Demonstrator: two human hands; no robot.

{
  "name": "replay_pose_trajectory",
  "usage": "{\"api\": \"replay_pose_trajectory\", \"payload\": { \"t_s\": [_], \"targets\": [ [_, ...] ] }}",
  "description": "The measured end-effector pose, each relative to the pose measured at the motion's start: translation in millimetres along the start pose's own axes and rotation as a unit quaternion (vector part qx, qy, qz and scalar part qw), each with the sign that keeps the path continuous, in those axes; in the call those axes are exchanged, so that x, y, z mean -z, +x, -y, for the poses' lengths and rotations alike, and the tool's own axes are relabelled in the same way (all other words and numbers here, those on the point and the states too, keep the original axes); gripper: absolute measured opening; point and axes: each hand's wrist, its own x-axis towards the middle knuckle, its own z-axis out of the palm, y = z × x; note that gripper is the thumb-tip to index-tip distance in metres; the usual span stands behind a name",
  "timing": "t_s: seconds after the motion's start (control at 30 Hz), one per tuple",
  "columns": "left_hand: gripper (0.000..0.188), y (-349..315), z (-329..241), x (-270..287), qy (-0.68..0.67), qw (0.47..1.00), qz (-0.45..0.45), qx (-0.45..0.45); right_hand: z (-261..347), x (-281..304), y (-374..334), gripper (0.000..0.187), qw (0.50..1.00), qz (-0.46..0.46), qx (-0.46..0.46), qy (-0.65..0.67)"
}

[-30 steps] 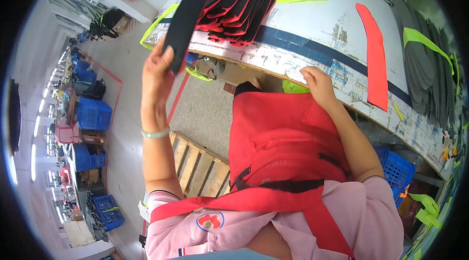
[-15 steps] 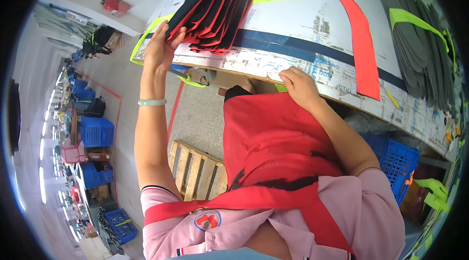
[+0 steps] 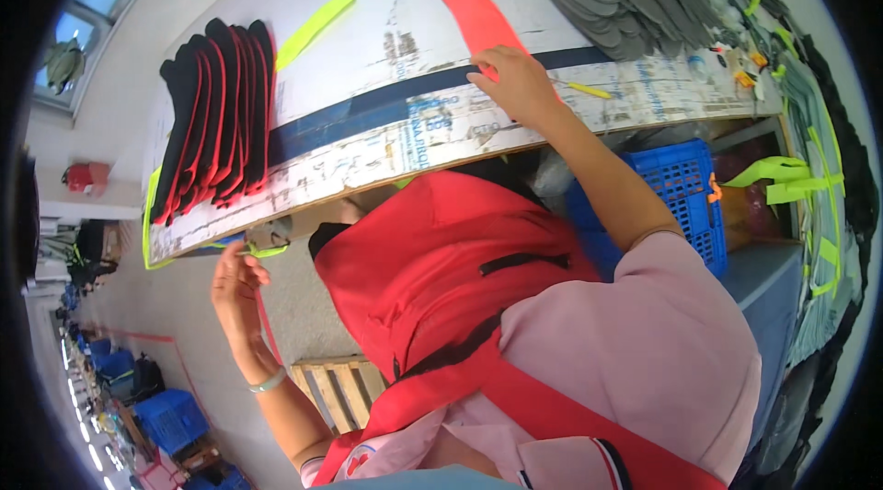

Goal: Inspecting and processing curved fabric components at a factory workbench using a needle.

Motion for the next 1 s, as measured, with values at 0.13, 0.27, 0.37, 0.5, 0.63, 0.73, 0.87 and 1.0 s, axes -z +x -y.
{"api": "replay_pose_trajectory", "payload": {
  "t_s": [0.13, 0.27, 0.37, 0.5, 0.63, 0.73, 0.87, 1.0],
  "targets": [
    [0.025, -1.7, 45.3, -40.4, 0.002, 0.995, 0.055, 0.089, -37.5, -20.2, -1.6, 0.027, 0.977, 0.038, -0.018, -0.209],
    [0.024, 1.0, 81.1, -92.7, -0.026, 0.981, 0.132, 0.143, -34.7, -40.5, 27.8, 0.021, 0.962, 0.143, -0.051, -0.227],
    [0.022, -1.4, 96.1, -139.5, -0.030, 0.963, 0.204, 0.172, -26.5, -51.7, 31.3, 0.015, 0.980, 0.109, -0.048, -0.158],
    [0.022, -9.0, 117.9, -171.6, -0.040, 0.938, 0.295, 0.180, -28.2, -49.6, 20.5, 0.019, 0.987, 0.007, -0.040, -0.155],
    [0.028, -4.5, 125.6, -189.4, -0.035, 0.927, 0.311, 0.208, -45.3, -52.3, 30.3, 0.028, 0.987, -0.046, -0.013, -0.150],
    [0.036, 5.6, 126.1, -209.3, -0.078, 0.943, 0.263, 0.190, -13.8, -73.7, 25.7, 0.025, 1.000, -0.009, -0.008, 0.021],
    [0.054, 28.7, 114.1, -218.6, -0.188, 0.943, 0.214, 0.173, 63.4, -91.7, -18.0, 0.020, 0.966, 0.133, -0.003, 0.223],
    [0.032, 44.7, 139.1, -205.6, -0.213, 0.936, 0.205, 0.190, 66.2, -89.2, -42.6, 0.020, 0.961, 0.021, 0.110, 0.252]
  ]
}}
